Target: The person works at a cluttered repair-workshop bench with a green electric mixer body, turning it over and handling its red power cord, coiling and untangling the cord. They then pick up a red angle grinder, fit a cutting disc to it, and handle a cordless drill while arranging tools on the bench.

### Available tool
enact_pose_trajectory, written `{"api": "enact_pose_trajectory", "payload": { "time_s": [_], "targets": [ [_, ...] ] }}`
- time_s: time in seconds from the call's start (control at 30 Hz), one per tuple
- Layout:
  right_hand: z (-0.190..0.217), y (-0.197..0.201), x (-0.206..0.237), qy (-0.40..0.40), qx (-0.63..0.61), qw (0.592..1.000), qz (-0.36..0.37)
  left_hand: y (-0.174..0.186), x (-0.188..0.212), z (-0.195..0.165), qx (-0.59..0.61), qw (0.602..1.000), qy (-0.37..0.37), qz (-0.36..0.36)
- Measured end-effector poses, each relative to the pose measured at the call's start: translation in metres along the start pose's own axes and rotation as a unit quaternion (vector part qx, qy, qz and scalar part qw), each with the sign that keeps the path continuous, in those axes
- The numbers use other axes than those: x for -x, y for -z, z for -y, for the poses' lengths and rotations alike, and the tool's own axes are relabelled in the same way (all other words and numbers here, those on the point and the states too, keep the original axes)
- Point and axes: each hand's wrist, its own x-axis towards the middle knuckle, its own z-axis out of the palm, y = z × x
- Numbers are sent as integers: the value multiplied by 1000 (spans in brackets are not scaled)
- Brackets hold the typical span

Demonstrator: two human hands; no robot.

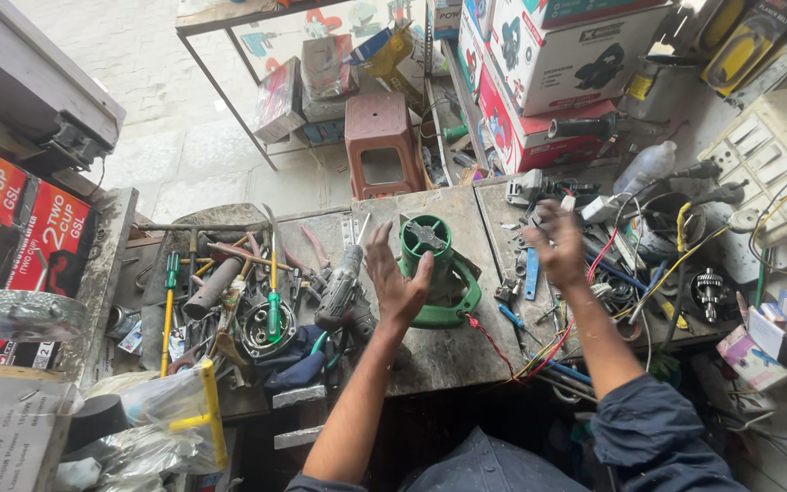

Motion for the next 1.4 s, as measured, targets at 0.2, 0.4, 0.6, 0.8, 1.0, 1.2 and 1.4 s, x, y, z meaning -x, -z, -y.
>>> {"api": "enact_pose_trajectory", "payload": {
  "time_s": [0.2,0.4,0.6,0.8,1.0,1.2,1.4],
  "targets": [
    [-27,77,-52,-48,86,969,-225,-24,-28,3,-98,991,-67,57],
    [-40,103,-91,-77,-32,971,-223,-30,-25,13,-130,985,-90,67],
    [-41,104,-96,-66,-202,952,-218,-27,-26,19,-125,984,-110,64],
    [-41,109,-78,-112,-194,948,-226,-31,-26,23,-112,986,-107,63],
    [-39,121,-70,-122,-232,941,-213,-34,-23,26,-113,986,-109,58],
    [-41,106,-81,-154,-219,932,-242,-35,-29,25,-102,987,-103,71],
    [-37,76,-89,-193,-134,957,-170,-35,-30,24,-110,985,-110,73]
  ]
}}
